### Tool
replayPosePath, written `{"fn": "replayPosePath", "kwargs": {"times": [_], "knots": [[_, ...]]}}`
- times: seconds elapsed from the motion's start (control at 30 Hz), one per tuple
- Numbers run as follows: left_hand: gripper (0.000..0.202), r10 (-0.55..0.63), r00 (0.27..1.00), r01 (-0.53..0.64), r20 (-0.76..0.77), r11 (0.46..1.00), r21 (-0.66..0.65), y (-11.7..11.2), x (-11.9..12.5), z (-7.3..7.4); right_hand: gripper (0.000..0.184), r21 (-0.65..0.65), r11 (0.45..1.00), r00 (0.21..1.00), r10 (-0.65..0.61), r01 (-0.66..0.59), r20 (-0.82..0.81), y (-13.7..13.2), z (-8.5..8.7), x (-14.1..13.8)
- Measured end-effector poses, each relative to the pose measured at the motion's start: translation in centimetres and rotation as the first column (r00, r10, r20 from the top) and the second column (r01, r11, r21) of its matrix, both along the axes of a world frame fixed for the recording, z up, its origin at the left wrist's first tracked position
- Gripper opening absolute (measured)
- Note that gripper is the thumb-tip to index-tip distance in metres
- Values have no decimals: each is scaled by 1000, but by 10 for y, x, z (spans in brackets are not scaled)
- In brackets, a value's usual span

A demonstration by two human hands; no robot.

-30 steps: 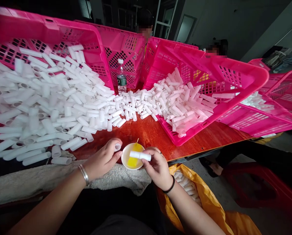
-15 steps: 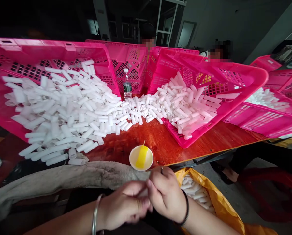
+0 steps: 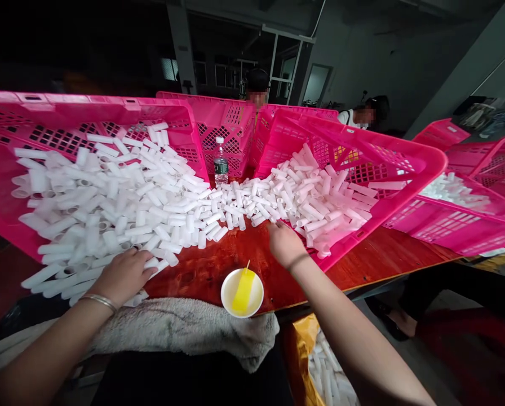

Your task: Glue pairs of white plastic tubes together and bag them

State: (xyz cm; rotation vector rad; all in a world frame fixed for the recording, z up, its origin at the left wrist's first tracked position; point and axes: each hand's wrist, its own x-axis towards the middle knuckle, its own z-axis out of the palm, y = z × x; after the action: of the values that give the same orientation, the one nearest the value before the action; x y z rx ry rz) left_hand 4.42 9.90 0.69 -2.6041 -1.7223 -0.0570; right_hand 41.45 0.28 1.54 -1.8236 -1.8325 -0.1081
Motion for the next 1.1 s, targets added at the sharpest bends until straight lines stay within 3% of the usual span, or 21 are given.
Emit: {"fn": "replayPosePath", "kwargs": {"times": [0.03, 0.1, 0.2, 0.27, 0.37, 0.43, 0.5, 0.57, 0.63, 0.7, 0.8, 0.87, 1.0, 1.1], "knots": [[18, -22, 1000, 22, 13, 1000, 17, 0, 2, 0, 36, -8, 1000, 1000, 1, -1, 0, 32, -3, -7], [16, -71, 995, 66, 71, 995, 70, -7, 7, 4, 32, -28, 999, 1000, 23, -23, -16, 76, -11, -13], [14, -175, 941, 150, 289, 983, 106, -29, 16, 16, 17, -34, 997, 995, 64, -67, -70, 87, -21, -7], [16, -191, 849, 211, 492, 977, 16, -45, 21, 19, 14, -3, 998, 991, 63, -64, -121, 63, -22, 1], [21, -40, 689, 298, 724, 926, -232, -66, 31, 11, 12, 90, 995, 965, 53, -30, -258, -1, -18, 7], [23, 78, 590, 364, 804, 863, -351, -74, 42, 0, 14, 90, 991, 907, 124, -96, -402, -44, -17, 1], [29, 142, 514, 424, 846, 815, -394, -79, 53, -11, 11, 23, 972, 793, 203, -233, -575, -76, -23, -11], [41, 95, 523, 456, 847, 809, -372, -81, 64, -19, 15, -12, 964, 765, 203, -266, -611, -89, -35, -25], [46, -66, 637, 466, 768, 827, -315, -83, 70, -22, 24, 21, 982, 850, 175, -190, -496, -88, -49, -38], [40, -235, 769, 460, 594, 849, -259, -85, 73, -21, 24, 96, 986, 921, 165, -139, -354, -81, -60, -46], [39, -326, 870, 409, 370, 896, -171, -87, 73, -18, 23, 147, 972, 944, 214, -181, -252, -74, -65, -49], [38, -341, 854, 415, 393, 902, -120, -88, 75, -17, 19, 105, 970, 925, 243, -221, -294, -74, -64, -46], [29, -380, 691, 555, 614, 824, -116, -89, 88, -19, 28, 10, 981, 871, 175, -192, -458, -78, -62, -43], [22, -397, 618, 616, 679, 781, -104, -89, 102, -25, 22, 70, 977, 918, 213, -201, -334, -81, -61, -45]]}}
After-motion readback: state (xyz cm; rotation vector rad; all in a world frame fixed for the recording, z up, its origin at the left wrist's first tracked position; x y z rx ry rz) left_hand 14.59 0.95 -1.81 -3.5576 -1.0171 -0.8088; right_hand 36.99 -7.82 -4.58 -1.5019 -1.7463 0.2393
